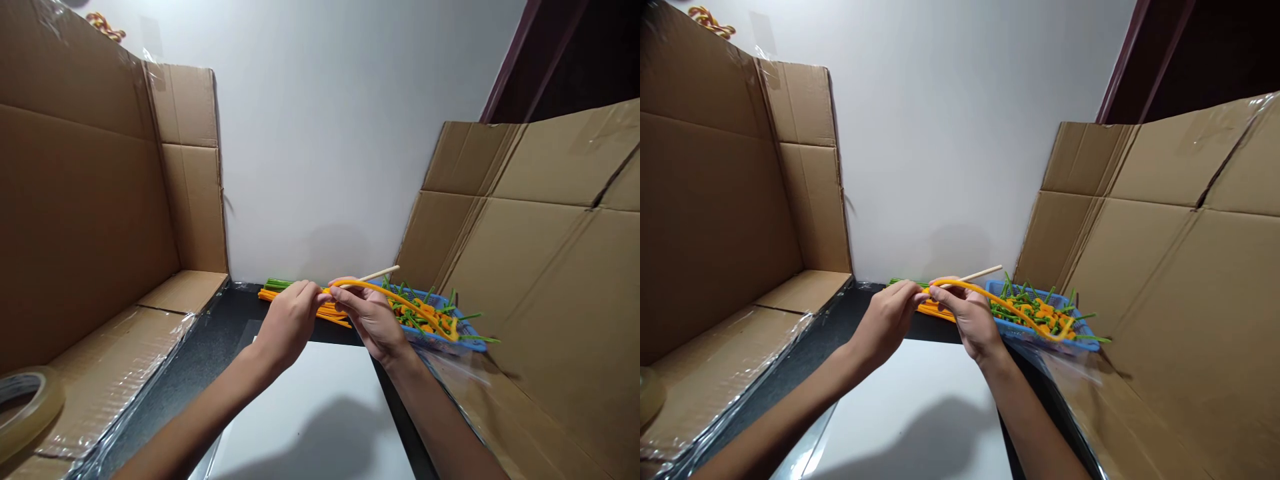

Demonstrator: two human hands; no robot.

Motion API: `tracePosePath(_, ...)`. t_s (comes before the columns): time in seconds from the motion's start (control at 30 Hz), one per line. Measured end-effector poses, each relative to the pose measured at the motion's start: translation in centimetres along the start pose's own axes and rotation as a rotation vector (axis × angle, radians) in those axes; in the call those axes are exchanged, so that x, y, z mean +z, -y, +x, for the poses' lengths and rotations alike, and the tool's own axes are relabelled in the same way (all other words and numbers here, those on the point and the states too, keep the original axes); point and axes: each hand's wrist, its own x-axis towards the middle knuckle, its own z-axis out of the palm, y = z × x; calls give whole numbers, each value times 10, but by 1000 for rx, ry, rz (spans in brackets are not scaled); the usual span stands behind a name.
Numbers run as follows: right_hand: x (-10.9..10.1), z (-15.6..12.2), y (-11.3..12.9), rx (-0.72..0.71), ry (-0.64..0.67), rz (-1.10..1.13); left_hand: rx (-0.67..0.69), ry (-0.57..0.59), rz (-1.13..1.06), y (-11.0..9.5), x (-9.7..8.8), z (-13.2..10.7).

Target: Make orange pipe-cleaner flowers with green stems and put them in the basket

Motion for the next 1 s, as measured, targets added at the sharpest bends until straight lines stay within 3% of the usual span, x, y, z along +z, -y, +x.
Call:
tracePosePath(0.2, 3, 0, -5, -66, 49, 22, -317, 48, -412, -11, -2, 0)
tracePosePath(0.43, 2, 2, -12, -163, 182, 52, -651, 196, -938, -21, -7, 3)
tracePosePath(0.57, 1, 2, -13, -92, 212, 74, -844, 271, -1163, -28, -9, 5)
tracePosePath(0.67, 1, 3, -13, -17, 222, 93, -787, 234, -1104, -29, -8, 3)
tracePosePath(0.87, 1, 3, -12, 8, 261, 79, -400, 74, -538, -30, -8, -2)
tracePosePath(1.0, 2, -2, -8, 5, 237, 16, -365, 57, -511, -31, -9, -1)
